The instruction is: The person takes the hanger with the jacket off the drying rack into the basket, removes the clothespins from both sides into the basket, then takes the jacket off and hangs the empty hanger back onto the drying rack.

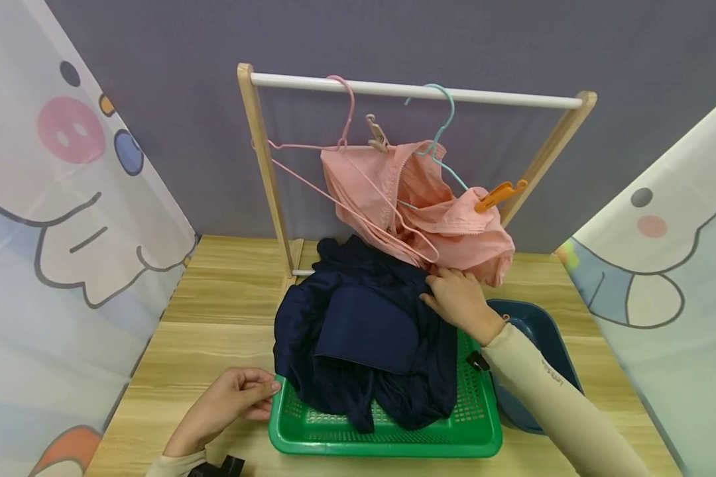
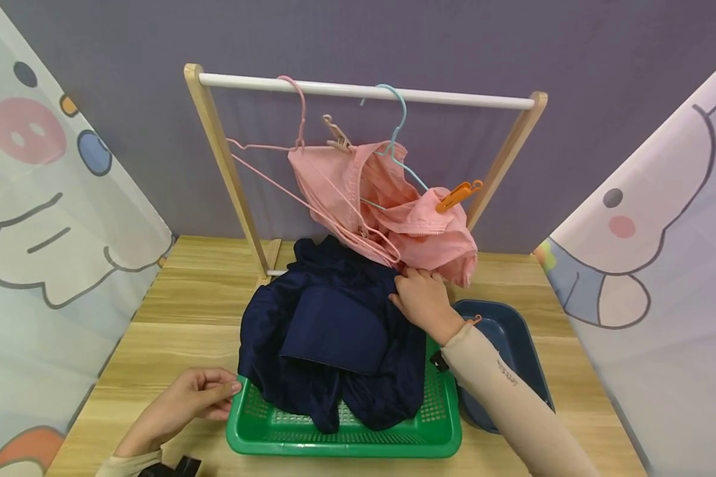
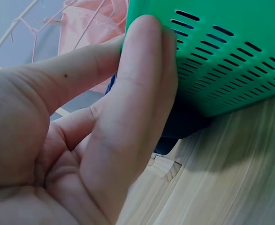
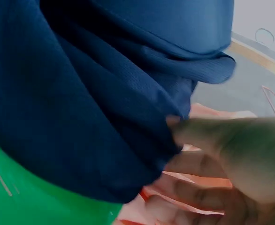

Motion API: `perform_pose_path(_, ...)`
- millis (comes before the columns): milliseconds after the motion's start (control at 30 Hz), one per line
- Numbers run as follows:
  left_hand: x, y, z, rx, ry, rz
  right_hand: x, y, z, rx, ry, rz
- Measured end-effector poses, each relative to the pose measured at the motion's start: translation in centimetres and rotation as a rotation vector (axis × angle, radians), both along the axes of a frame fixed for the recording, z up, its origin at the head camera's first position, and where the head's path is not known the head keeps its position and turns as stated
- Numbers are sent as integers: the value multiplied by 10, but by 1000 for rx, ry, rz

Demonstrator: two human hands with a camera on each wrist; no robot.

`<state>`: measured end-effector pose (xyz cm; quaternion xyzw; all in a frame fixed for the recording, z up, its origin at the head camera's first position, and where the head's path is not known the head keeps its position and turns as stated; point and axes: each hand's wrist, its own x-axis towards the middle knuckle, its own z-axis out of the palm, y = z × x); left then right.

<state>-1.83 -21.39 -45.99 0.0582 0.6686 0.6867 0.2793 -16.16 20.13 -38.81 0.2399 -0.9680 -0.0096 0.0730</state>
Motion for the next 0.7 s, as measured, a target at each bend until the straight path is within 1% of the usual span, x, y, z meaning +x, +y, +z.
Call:
perform_pose_path(100, 0, 0, -1, 5, -13, 1, -3, -3, -3, 3, 34, 14)
perform_pose_path(200, 0, 0, 1, 14, -23, 6, -4, -4, -3, -9, 82, 37)
perform_pose_path(300, 1, 0, 2, 13, -23, 8, 1, -2, 0, -37, 128, 62)
perform_pose_path(467, 0, 1, 2, -15, -16, 14, 20, 1, 14, -139, 205, 119)
perform_pose_path(700, 1, 2, 3, -29, -32, 29, 58, 8, 42, -287, 332, 246)
